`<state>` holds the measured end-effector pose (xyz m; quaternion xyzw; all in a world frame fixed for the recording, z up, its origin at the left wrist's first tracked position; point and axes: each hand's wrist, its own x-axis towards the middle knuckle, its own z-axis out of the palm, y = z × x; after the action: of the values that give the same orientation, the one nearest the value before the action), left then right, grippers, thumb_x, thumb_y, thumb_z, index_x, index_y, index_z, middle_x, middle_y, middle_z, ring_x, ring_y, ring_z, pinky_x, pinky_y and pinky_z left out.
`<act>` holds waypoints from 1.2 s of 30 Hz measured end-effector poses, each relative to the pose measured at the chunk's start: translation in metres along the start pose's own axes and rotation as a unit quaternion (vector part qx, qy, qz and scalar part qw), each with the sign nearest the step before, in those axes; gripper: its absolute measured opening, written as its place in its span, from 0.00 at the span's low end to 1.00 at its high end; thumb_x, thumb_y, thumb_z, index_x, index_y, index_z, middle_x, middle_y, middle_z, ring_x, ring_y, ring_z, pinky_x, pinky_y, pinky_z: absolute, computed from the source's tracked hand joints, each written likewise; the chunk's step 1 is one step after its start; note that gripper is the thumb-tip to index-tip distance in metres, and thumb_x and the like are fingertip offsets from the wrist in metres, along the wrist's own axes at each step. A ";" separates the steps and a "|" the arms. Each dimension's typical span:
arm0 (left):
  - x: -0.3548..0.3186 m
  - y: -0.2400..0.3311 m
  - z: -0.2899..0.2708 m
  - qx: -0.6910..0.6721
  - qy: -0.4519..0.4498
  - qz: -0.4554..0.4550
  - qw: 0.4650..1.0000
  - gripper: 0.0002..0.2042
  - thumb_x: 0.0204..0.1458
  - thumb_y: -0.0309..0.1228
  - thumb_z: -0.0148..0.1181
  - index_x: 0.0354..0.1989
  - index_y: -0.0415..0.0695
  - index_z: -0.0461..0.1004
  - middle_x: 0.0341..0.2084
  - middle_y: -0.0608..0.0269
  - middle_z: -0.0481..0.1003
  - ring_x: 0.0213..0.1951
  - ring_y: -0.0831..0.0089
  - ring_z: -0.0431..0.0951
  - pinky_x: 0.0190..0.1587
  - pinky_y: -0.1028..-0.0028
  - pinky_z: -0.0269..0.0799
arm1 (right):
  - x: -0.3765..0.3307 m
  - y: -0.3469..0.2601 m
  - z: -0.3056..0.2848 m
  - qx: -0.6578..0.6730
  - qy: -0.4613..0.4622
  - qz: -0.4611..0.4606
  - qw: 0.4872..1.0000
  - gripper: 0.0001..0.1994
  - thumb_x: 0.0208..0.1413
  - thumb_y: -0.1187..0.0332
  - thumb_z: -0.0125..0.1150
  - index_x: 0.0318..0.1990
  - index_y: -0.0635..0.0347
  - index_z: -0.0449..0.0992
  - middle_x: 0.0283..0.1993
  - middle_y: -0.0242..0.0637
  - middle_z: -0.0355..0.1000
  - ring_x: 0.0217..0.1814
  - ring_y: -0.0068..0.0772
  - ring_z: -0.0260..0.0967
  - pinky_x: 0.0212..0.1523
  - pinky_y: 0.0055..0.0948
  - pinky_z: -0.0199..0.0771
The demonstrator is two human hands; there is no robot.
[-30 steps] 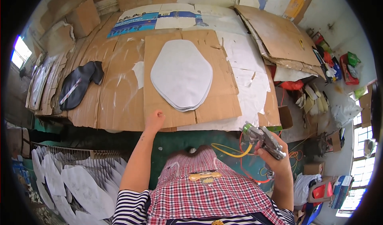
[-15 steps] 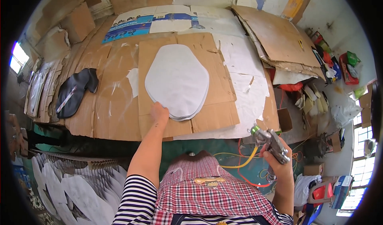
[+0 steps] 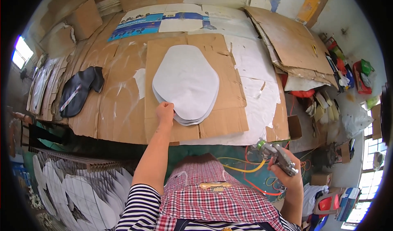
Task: Organizing and placing white padded material onto a drying rack.
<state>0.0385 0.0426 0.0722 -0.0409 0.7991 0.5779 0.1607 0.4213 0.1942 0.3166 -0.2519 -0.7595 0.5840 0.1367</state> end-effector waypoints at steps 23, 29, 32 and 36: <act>-0.055 0.067 -0.046 -0.491 -0.137 -0.076 0.857 0.23 0.46 0.15 0.48 0.54 0.40 0.61 0.50 0.55 0.68 0.50 0.59 0.71 0.50 0.61 0.73 | 0.009 -0.008 0.036 0.070 0.055 -0.017 0.996 0.24 0.46 0.69 0.66 0.52 0.68 0.68 0.34 0.35 0.72 0.35 0.26 0.71 0.41 0.25 0.71; -0.080 0.092 -0.172 -0.579 -0.136 -0.012 0.804 0.20 0.48 0.20 0.48 0.53 0.36 0.65 0.47 0.56 0.72 0.50 0.62 0.73 0.52 0.63 0.72 | 0.029 -0.008 0.075 0.077 -0.090 -0.026 0.993 0.25 0.47 0.66 0.67 0.52 0.66 0.68 0.37 0.34 0.72 0.39 0.24 0.70 0.42 0.24 0.69; -0.109 0.104 -0.250 -0.584 -0.129 -0.007 0.802 0.20 0.48 0.23 0.46 0.52 0.31 0.66 0.46 0.51 0.74 0.47 0.59 0.75 0.54 0.63 0.71 | 0.042 -0.018 0.107 0.109 -0.172 -0.017 0.979 0.25 0.48 0.70 0.66 0.53 0.67 0.67 0.39 0.35 0.71 0.40 0.25 0.69 0.42 0.25 0.71; -0.163 0.092 -0.362 -0.598 -0.115 0.102 0.787 0.21 0.47 0.23 0.47 0.53 0.33 0.66 0.46 0.50 0.73 0.48 0.61 0.75 0.54 0.62 0.70 | 0.051 -0.038 0.148 0.117 -0.237 -0.019 0.964 0.25 0.48 0.71 0.65 0.54 0.69 0.65 0.39 0.37 0.71 0.41 0.27 0.70 0.45 0.29 0.71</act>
<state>0.0938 -0.2857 0.3067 0.0197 0.2692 0.9535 0.1345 0.2960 0.0930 0.3074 -0.0736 -0.7012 0.7091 -0.0073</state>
